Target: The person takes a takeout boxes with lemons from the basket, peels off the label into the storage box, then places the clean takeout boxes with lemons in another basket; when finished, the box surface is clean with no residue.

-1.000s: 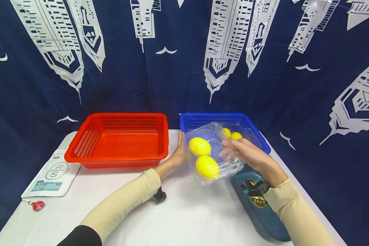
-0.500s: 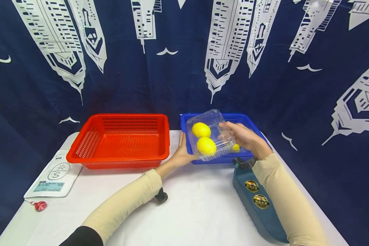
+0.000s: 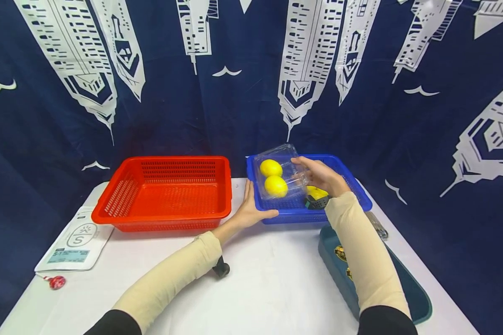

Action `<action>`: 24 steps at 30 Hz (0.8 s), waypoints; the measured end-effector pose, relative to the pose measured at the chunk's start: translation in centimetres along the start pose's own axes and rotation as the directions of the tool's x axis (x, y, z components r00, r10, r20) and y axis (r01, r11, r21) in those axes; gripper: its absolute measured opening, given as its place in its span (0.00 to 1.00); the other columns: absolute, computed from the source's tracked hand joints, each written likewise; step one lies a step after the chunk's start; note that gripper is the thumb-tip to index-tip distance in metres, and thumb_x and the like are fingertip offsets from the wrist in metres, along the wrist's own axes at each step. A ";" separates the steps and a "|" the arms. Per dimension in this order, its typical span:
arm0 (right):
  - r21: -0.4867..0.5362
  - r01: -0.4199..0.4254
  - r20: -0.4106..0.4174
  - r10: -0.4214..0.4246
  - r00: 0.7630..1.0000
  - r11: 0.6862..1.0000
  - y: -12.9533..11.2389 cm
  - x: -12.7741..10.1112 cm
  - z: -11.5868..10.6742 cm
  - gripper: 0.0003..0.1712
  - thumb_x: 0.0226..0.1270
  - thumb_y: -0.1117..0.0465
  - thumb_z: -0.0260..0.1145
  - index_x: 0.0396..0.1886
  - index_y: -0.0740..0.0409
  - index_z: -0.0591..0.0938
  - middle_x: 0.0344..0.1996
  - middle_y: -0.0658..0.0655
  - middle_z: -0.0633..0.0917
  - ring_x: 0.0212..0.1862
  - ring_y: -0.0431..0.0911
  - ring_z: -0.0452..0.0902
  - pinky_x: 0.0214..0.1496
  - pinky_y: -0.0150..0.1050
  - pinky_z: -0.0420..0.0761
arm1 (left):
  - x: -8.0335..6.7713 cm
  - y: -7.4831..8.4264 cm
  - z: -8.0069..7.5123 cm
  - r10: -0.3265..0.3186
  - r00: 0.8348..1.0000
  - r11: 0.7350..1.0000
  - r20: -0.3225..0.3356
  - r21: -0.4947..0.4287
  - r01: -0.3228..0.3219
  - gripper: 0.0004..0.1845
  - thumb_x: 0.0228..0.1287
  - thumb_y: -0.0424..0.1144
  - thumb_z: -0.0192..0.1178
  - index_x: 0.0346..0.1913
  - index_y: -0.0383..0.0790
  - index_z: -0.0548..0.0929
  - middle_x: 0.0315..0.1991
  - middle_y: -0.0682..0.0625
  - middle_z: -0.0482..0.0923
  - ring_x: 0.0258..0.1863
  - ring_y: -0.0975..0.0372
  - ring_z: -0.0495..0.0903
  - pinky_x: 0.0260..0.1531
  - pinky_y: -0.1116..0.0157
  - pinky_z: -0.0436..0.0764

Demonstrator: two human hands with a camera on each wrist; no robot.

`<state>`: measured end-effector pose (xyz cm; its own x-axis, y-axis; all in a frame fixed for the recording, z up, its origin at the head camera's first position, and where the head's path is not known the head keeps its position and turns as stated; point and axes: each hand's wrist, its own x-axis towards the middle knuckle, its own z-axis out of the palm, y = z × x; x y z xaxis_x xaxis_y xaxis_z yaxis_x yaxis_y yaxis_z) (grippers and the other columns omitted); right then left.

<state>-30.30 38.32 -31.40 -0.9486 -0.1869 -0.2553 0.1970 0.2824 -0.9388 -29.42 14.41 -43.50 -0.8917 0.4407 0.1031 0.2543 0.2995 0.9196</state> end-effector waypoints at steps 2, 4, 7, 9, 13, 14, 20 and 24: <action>0.033 -0.012 -0.011 0.012 1.000 0.999 0.2 0.7 0.1 0.39 0.78 0.44 0.45 0.78 0.58 0.50 0.78 0.67 0.47 0.44 0.39 0.82 0.44 0.31 0.83 | 0.0 0.0 0.0 -0.005 1.000 1.000 -0.004 -0.005 0.005 0.70 0.48 0.54 0.74 0.77 0.44 0.28 0.78 0.55 0.17 0.80 0.55 0.35 0.76 0.49 0.52; 0.034 -0.025 -0.024 0.026 0.999 0.999 0.5 1.3 0.2 0.38 0.77 0.44 0.46 0.78 0.57 0.51 0.77 0.67 0.48 0.44 0.41 0.82 0.43 0.31 0.83 | -0.1 0.0 0.0 -0.006 1.000 1.000 -0.003 -0.004 0.006 0.70 0.48 0.55 0.74 0.77 0.44 0.28 0.78 0.56 0.17 0.80 0.55 0.35 0.76 0.48 0.52; 0.011 -0.041 -0.038 0.041 0.998 0.999 0.9 1.8 0.2 0.37 0.77 0.43 0.45 0.78 0.57 0.53 0.76 0.68 0.53 0.45 0.43 0.82 0.42 0.31 0.83 | -0.1 0.0 0.0 -0.003 1.000 1.000 -0.005 0.003 0.003 0.70 0.48 0.56 0.74 0.77 0.44 0.28 0.78 0.55 0.18 0.80 0.54 0.35 0.76 0.47 0.52; -0.012 -0.049 -0.048 0.049 0.998 0.999 1.2 2.2 0.1 0.38 0.77 0.42 0.45 0.77 0.56 0.54 0.74 0.70 0.57 0.46 0.44 0.82 0.43 0.31 0.83 | 0.0 0.1 -0.1 -0.001 1.000 1.000 -0.008 0.009 0.001 0.70 0.48 0.56 0.74 0.77 0.44 0.28 0.78 0.55 0.18 0.80 0.54 0.35 0.76 0.47 0.52; -0.032 -0.092 -0.085 0.089 0.992 0.995 1.8 2.8 0.0 0.40 0.74 0.40 0.50 0.77 0.55 0.58 0.70 0.70 0.64 0.44 0.43 0.83 0.44 0.31 0.83 | 0.0 0.0 -0.1 -0.001 1.000 1.000 -0.013 0.009 0.001 0.70 0.48 0.56 0.73 0.77 0.45 0.28 0.78 0.56 0.17 0.80 0.54 0.35 0.76 0.46 0.52; -0.029 -0.104 -0.093 0.100 0.991 0.994 2.0 3.0 -0.1 0.40 0.73 0.39 0.51 0.76 0.54 0.58 0.69 0.70 0.65 0.43 0.43 0.83 0.44 0.31 0.84 | 0.0 -0.1 -0.1 0.001 1.000 1.000 -0.012 0.009 -0.001 0.70 0.48 0.56 0.73 0.77 0.45 0.28 0.78 0.56 0.17 0.80 0.54 0.35 0.76 0.46 0.52; -0.073 -0.137 -0.108 0.128 0.986 0.988 2.6 3.5 0.0 0.36 0.73 0.43 0.53 0.74 0.55 0.63 0.36 0.52 0.82 0.34 0.39 0.82 0.40 0.30 0.83 | 0.1 -0.2 0.0 -0.003 1.000 1.000 -0.007 0.003 0.003 0.69 0.49 0.55 0.73 0.77 0.45 0.27 0.78 0.57 0.16 0.80 0.55 0.33 0.76 0.46 0.51; -0.124 -0.138 -0.106 0.125 0.986 0.983 2.8 3.8 0.2 0.33 0.75 0.46 0.51 0.73 0.56 0.65 0.19 0.48 0.75 0.21 0.36 0.71 0.34 0.29 0.81 | 0.1 -0.2 0.0 -0.006 1.000 1.000 -0.010 -0.005 0.006 0.69 0.50 0.54 0.73 0.77 0.44 0.28 0.78 0.57 0.16 0.80 0.53 0.34 0.76 0.45 0.51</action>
<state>-33.33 38.18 -35.08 -0.9372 -0.0495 -0.3452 0.2940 0.4203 -0.8585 -29.59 14.38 -43.65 -0.8970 0.4303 0.1010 0.2466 0.2977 0.9223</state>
